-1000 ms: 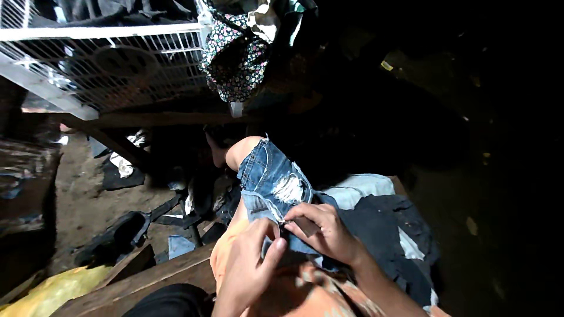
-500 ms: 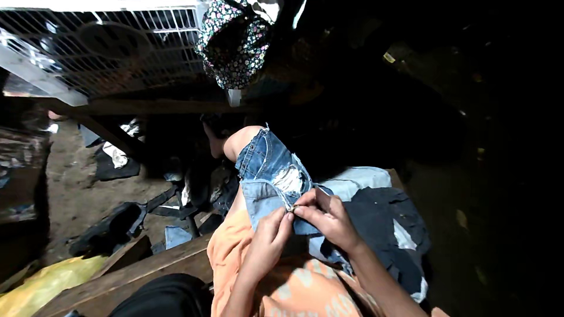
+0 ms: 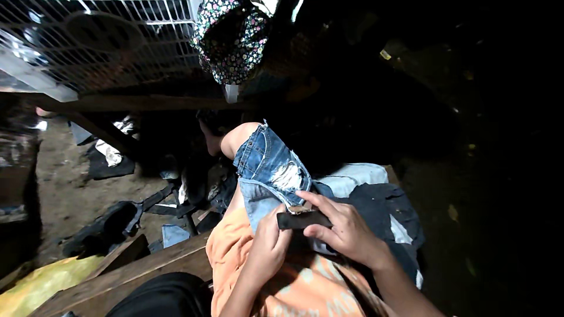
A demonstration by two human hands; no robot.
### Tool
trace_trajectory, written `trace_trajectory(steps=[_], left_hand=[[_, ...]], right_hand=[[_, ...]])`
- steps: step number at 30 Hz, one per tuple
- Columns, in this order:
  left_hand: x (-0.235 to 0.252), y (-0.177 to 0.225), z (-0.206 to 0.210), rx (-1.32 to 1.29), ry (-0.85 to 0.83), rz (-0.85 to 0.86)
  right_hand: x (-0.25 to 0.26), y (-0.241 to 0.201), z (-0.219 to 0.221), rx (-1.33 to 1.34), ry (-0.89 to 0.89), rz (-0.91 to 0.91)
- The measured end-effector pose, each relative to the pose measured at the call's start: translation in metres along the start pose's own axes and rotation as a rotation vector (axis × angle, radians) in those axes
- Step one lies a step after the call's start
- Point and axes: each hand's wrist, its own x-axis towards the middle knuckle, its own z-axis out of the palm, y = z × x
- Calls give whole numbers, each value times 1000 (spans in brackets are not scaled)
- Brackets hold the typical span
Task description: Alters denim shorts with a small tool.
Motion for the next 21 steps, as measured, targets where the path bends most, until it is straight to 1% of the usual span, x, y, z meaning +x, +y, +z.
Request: trace_trajectory(steps=[3,5,7,9,11,16,18,21], left_hand=[[-5,0,2,-37,15,23],[-10,0,5,-85,26,18],[-14,-2,8,-136,37,22],[-17,-6,9,-150,34,57],[-18,-10,7,-125,27,83],[-18,-20,4,-20,17,124],[-17,-22,4,26,12,136],[-14,-26,5,131,11,128]], right_hand=[[-1,0,6,33,45,-18],[-2,-1,14,73,116,-30],[-4,-2,22,143,175,-32],[-4,-4,29,234,192,-25],[-4,-4,35,359,174,-12],[-3,-4,50,765,133,59],[-3,-6,53,866,134,79],[-1,-10,60,939,167,128]])
